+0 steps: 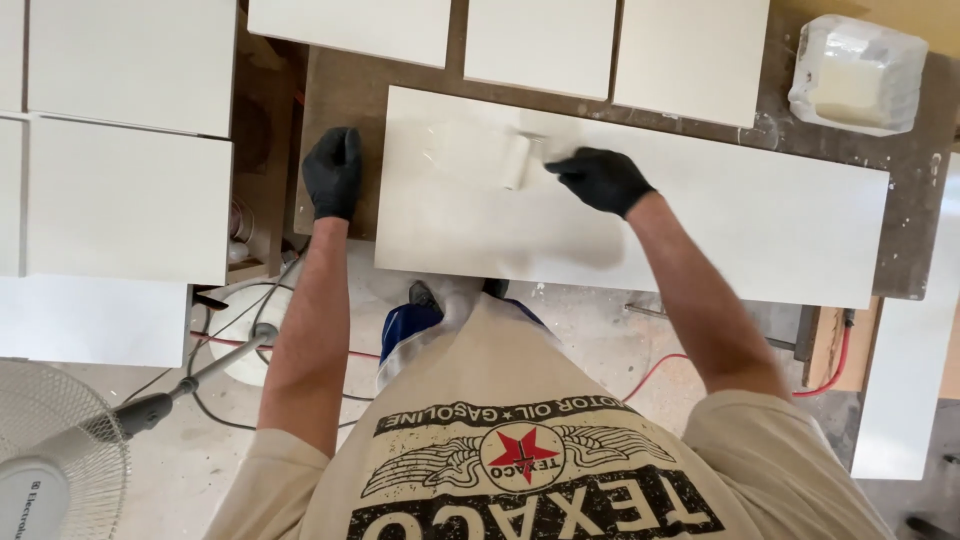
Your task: Using a small paint roller to apply white paint to a long wooden board on a workbench.
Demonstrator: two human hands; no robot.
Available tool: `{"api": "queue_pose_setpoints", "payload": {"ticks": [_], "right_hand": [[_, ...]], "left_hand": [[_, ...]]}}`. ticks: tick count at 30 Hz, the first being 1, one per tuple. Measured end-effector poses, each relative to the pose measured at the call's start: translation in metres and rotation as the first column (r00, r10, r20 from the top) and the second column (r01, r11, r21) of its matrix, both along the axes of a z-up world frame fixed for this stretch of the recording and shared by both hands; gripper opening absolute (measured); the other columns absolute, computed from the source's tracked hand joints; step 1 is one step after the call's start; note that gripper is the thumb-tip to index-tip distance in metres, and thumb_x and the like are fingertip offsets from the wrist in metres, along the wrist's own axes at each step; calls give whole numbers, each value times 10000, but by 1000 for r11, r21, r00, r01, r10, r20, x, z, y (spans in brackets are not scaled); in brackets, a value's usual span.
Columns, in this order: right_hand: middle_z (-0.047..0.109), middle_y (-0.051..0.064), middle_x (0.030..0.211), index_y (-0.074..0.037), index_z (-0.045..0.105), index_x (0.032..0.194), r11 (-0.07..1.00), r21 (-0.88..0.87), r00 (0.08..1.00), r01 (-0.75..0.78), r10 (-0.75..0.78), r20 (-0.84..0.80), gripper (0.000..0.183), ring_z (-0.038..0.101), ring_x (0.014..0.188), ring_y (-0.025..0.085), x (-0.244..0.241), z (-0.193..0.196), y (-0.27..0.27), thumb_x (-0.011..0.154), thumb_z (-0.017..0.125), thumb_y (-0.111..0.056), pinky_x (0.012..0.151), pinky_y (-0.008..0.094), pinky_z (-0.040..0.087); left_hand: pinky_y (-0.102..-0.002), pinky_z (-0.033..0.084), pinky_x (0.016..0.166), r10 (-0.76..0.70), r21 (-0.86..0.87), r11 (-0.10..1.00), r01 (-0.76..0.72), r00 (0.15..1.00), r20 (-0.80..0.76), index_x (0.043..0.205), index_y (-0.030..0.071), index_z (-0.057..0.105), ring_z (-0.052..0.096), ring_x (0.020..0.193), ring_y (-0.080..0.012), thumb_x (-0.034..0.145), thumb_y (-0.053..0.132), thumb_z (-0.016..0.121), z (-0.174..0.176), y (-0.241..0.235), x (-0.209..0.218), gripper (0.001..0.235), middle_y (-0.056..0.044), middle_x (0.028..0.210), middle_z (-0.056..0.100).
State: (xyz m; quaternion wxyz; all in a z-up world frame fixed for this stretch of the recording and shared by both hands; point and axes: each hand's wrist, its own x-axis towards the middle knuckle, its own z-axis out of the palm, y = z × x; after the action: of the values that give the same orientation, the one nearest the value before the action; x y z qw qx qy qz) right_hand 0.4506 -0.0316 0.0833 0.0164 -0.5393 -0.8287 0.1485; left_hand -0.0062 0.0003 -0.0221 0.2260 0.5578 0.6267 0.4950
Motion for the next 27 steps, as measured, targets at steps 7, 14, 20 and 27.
{"api": "queue_pose_setpoints", "payload": {"ticks": [7,14,20,27], "right_hand": [[670,-22,903,-398,734,1190,994,98,996,55,-61,59,207,714,845,249,25,20,-30,1003,683,-327,759,414,607],[653,-22,881,-399,744,1139,977,192,984,-90,116,-132,182,710,830,281,-125,-6,56,967,684,-396,710,451,593],[694,-3,905,-310,759,1094,988,100,988,-120,129,-82,182,730,875,299,-151,-22,78,953,659,-365,777,463,581],[716,-31,1152,-374,718,1270,990,-127,995,-55,65,78,351,684,1021,318,-77,14,39,977,539,-298,845,448,542]], "left_hand": [[-430,611,772,23,-6,1000,-24,999,-41,974,99,790,739,849,-328,1048,349,705,6,0,3,274,-130,846,759],[-413,620,780,36,-7,999,-36,999,-16,964,82,797,746,860,-321,1032,354,708,10,2,3,294,-139,843,765],[-397,619,785,14,-12,1000,-14,1000,14,961,84,797,751,869,-297,1044,332,690,12,2,2,283,-138,853,769],[-361,516,674,-107,148,980,130,982,-156,941,76,715,684,774,-220,1088,244,583,8,3,-6,259,-70,857,727]]}}
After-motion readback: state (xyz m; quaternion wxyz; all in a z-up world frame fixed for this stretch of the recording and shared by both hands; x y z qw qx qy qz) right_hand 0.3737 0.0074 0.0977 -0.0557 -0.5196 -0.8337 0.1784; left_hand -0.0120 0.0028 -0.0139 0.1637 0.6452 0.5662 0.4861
